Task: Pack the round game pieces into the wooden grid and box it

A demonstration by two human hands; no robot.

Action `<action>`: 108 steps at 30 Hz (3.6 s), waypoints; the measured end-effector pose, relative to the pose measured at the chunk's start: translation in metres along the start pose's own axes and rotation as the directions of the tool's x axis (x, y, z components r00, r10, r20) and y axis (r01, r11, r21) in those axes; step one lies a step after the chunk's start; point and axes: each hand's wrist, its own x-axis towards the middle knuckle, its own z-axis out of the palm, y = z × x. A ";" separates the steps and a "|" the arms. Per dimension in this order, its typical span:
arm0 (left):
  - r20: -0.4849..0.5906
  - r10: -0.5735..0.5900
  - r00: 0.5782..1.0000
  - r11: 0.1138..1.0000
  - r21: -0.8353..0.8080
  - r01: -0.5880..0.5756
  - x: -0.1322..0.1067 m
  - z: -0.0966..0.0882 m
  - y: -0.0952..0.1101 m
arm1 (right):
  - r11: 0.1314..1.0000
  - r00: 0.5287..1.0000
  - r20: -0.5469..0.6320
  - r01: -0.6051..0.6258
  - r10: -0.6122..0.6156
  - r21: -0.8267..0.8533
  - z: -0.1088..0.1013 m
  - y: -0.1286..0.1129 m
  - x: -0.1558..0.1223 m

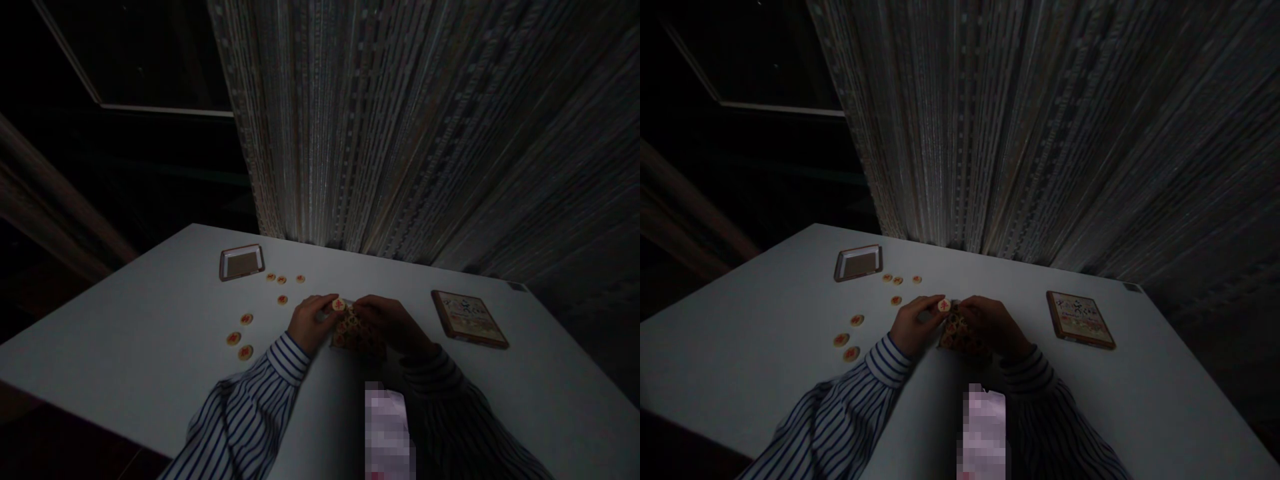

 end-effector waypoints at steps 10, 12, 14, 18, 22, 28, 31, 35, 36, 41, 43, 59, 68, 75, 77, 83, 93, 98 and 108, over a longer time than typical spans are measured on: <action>0.039 -0.062 0.997 0.998 0.021 0.061 -0.010 0.006 0.008 | 0.987 0.999 -0.001 0.052 -0.053 0.154 0.008 0.009 -0.001; 0.042 -0.064 0.997 0.998 0.012 0.064 -0.011 0.007 0.009 | 0.983 0.998 0.008 0.056 -0.058 0.176 0.008 0.010 -0.001; 0.040 -0.068 0.997 0.998 0.000 0.068 -0.012 0.008 0.009 | 0.977 0.998 0.016 0.056 -0.061 0.203 0.009 0.011 -0.001; 0.061 -0.095 0.994 0.993 -0.069 0.099 -0.014 0.010 0.007 | 0.963 0.998 0.025 0.041 -0.049 0.266 0.010 0.010 -0.001; 0.097 -0.131 0.987 0.971 -0.186 0.147 -0.014 0.007 0.009 | 0.956 0.999 0.029 0.005 -0.014 0.292 0.009 0.009 -0.001; 0.178 -0.221 0.959 0.878 -0.391 0.275 -0.011 0.003 0.012 | 0.954 0.999 0.032 0.017 -0.028 0.301 0.006 0.006 -0.002; 0.182 -0.275 0.944 0.837 -0.438 0.329 -0.011 0.004 0.012 | 0.960 0.998 0.050 0.009 -0.024 0.281 0.007 0.002 -0.003; 0.173 -0.320 0.931 0.794 -0.488 0.363 -0.012 0.005 0.011 | 0.971 0.997 0.036 0.051 -0.061 0.233 0.010 0.000 -0.006; 0.173 -0.329 0.928 0.784 -0.499 0.370 -0.012 0.006 0.011 | 0.976 0.997 0.024 0.074 -0.080 0.205 0.011 0.001 -0.006; 0.194 -0.360 0.912 0.729 -0.551 0.405 -0.013 0.008 0.009 | 0.987 0.988 -0.003 0.154 -0.154 -0.048 0.012 0.000 -0.006; 0.196 -0.355 0.914 0.721 -0.564 0.401 -0.013 0.008 0.009 | 0.974 0.983 0.013 0.183 -0.183 -0.131 0.011 -0.002 -0.006; 0.060 -0.373 0.926 0.857 -0.360 0.369 -0.014 0.010 -0.002 | 0.925 0.978 0.079 0.210 -0.195 -0.316 -0.013 0.003 -0.007; 0.043 -0.387 0.921 0.887 -0.255 0.384 -0.017 0.016 -0.013 | 0.900 0.979 0.103 0.205 -0.179 -0.384 -0.027 0.018 -0.014; 0.053 -0.338 0.940 0.925 -0.165 0.342 -0.018 0.017 -0.014 | 0.862 0.985 0.121 0.166 -0.123 -0.479 -0.032 0.031 -0.017; 0.063 -0.324 0.944 0.932 -0.152 0.330 -0.018 0.017 -0.013 | 0.853 0.985 0.139 0.155 -0.097 -0.498 -0.033 0.030 -0.017; 0.076 -0.322 0.944 0.938 -0.111 0.329 -0.018 0.017 -0.014 | 0.825 0.981 0.186 0.067 0.047 -0.562 -0.034 0.024 -0.017; 0.089 -0.312 0.946 0.943 -0.094 0.319 -0.018 0.016 -0.013 | 0.832 0.961 0.217 -0.025 0.174 -0.555 -0.033 0.025 -0.014; 0.087 -0.307 0.948 0.947 -0.072 0.314 -0.017 0.015 -0.013 | 0.839 0.953 0.243 -0.022 0.182 -0.544 -0.032 0.027 -0.014; 0.111 -0.316 0.942 0.944 -0.066 0.324 -0.017 0.015 -0.013 | 0.854 0.943 0.265 -0.036 0.200 -0.518 -0.030 0.039 -0.014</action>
